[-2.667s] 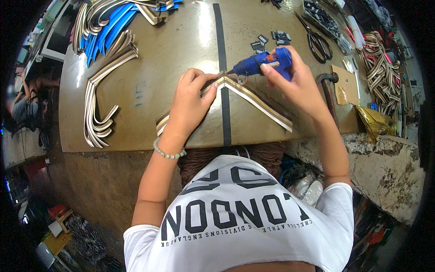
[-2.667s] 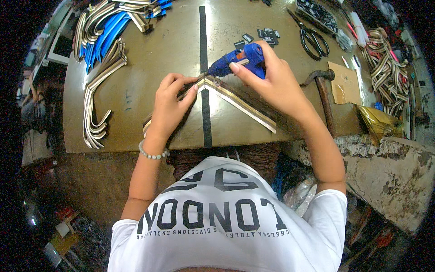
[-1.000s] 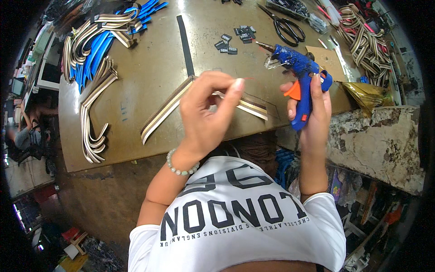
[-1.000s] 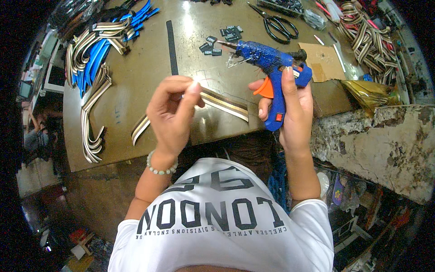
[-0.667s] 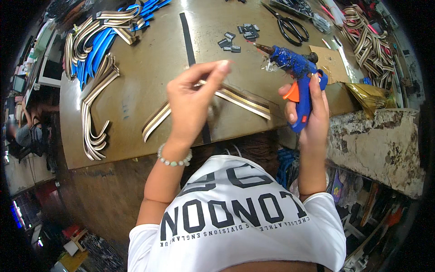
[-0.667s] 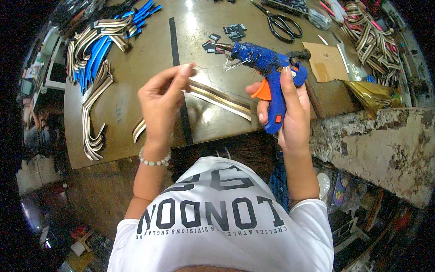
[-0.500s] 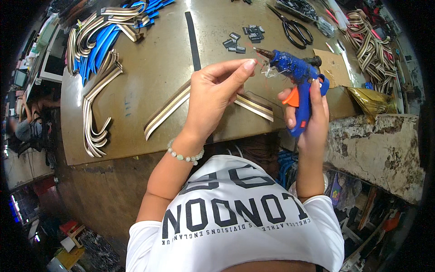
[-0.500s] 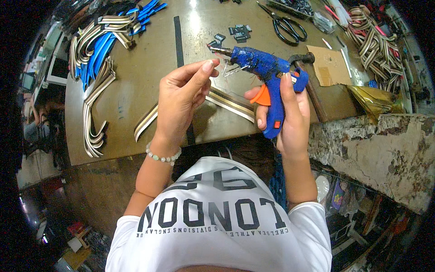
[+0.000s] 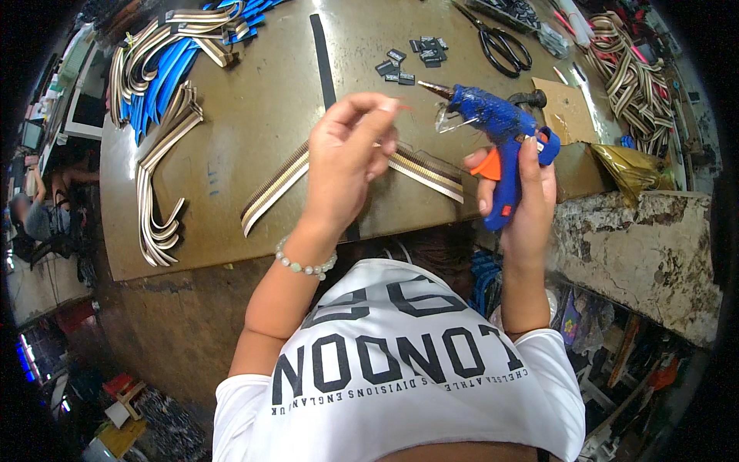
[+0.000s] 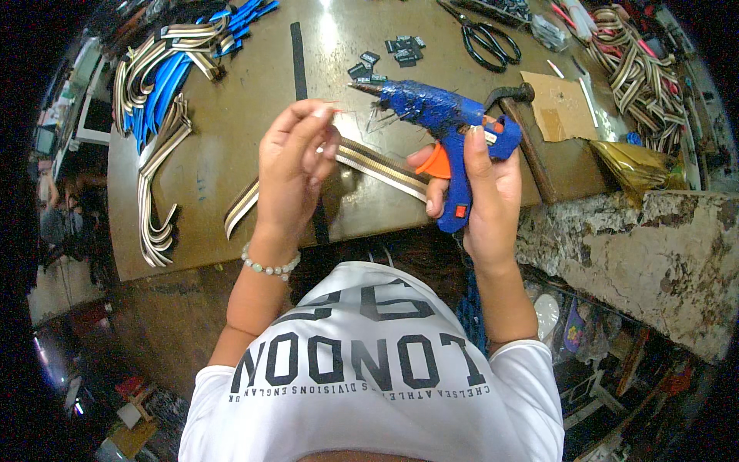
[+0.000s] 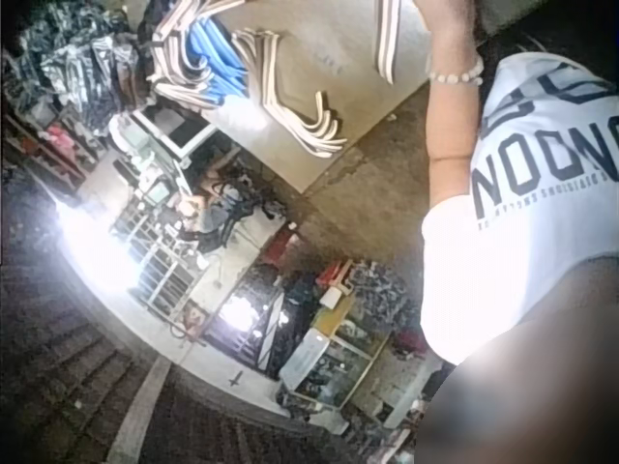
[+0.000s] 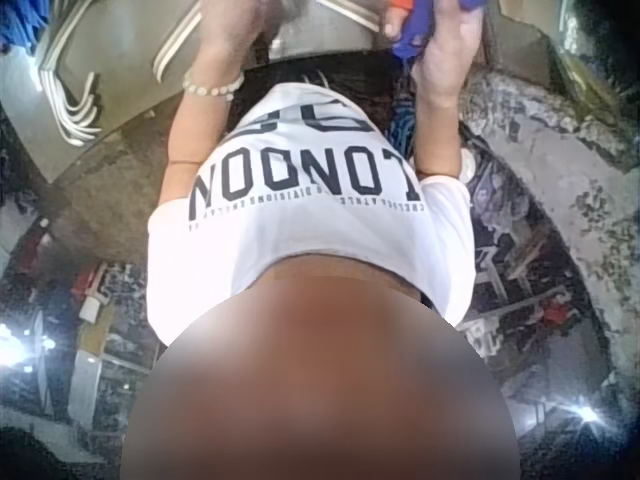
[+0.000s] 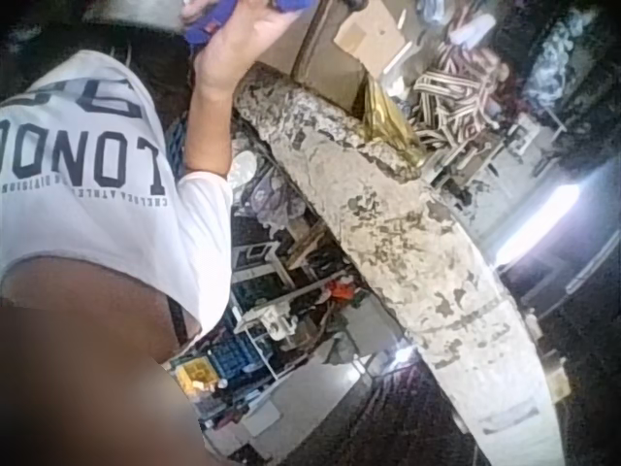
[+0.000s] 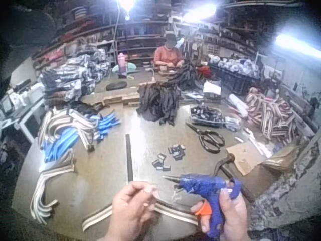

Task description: The person repeatedly assembles zipper units by applying hot glue to a black strap, attaching a zipper tape, and securing a metal stop with a hammer. They handle multiple zipper tapes and metal stops, using a glue gun and hammer throughout the process.

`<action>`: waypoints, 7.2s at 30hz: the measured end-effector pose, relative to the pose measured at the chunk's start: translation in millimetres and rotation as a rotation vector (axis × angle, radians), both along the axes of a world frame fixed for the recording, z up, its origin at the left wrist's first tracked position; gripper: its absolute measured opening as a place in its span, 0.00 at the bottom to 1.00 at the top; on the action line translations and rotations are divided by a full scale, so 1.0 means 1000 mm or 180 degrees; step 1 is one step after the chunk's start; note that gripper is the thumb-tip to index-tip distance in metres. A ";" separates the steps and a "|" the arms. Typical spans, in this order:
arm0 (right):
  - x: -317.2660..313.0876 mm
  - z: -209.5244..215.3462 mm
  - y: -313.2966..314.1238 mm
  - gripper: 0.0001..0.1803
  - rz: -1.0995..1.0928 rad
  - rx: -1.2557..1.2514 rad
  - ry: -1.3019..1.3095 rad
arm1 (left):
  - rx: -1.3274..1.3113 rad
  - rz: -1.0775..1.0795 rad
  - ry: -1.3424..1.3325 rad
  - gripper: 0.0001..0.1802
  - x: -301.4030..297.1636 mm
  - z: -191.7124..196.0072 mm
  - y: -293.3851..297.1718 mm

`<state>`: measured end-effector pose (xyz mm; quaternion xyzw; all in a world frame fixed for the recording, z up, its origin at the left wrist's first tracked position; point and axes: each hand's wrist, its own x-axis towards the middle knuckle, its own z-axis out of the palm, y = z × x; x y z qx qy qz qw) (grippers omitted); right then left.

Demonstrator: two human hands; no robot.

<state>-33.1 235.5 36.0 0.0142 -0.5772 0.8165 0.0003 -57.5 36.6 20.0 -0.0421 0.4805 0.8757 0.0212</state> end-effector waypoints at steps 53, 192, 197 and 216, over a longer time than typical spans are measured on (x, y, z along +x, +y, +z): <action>-0.086 -0.005 -0.033 0.12 0.0902 0.2802 0.0642 | -0.4554 0.0468 0.1011 0.13 0.054 -0.052 -0.060; -0.013 -0.046 0.054 0.26 -0.1351 0.4599 0.0502 | -0.5178 0.0205 0.1197 0.13 0.041 -0.041 -0.058; -0.029 -0.034 0.063 0.18 -0.1825 0.6036 0.0557 | -0.3243 -0.0039 0.0439 0.14 0.038 -0.034 -0.065; -0.080 -0.053 -0.068 0.16 0.2776 0.1198 -0.0387 | -0.3565 0.0780 0.1222 0.08 0.052 -0.023 -0.037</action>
